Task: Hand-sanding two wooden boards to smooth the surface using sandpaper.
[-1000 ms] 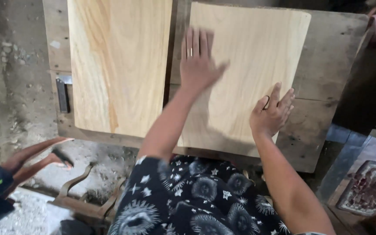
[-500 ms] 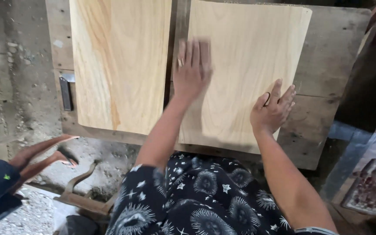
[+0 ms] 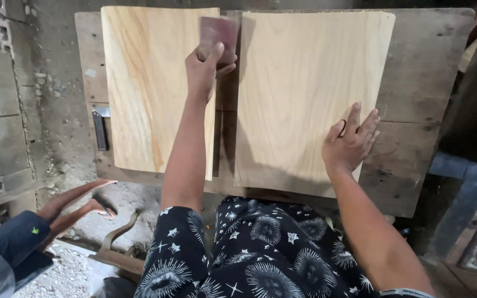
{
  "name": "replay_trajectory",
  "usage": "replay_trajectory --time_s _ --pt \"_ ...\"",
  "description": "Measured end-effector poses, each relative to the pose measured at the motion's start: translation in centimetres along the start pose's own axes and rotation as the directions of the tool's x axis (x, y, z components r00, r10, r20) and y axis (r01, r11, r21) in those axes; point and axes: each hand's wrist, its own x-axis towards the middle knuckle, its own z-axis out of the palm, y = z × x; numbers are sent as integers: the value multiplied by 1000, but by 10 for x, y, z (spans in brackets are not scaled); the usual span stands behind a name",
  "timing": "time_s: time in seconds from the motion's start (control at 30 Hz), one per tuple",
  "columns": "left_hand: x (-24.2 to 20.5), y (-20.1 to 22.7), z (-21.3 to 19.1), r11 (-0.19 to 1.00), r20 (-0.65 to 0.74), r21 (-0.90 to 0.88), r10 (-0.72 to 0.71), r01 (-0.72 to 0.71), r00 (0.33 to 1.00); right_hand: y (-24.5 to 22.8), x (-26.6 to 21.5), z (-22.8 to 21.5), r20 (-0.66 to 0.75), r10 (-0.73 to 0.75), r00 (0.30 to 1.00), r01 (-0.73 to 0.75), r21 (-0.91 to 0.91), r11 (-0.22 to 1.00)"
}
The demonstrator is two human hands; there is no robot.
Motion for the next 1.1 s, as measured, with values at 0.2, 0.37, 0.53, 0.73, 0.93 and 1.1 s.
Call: replay_trajectory --time_s 0.2,0.37,0.53,0.73,0.93,1.1 --pt "0 -1 6 988 42 -142 66 -60 997 -2 1 -1 6 18 1000 -18 -15 1000" --pt "31 -62 -10 650 73 453 655 -610 752 -2 0 0 -12 13 1000 -13 -15 1000" --pt "33 -103 1 251 332 826 507 -505 795 -4 1 -3 -9 4 1000 -4 -11 1000" --pt "14 -134 10 -121 481 848 582 -515 656 -2 1 -2 -11 -4 1000 3 -13 1000" --pt "46 -124 27 -419 609 791 467 -447 641 -3 2 -3 2 -7 1000 7 -4 1000" --pt "23 -120 17 -399 563 823 475 -405 677 -2 4 1 -45 -39 998 40 26 999"
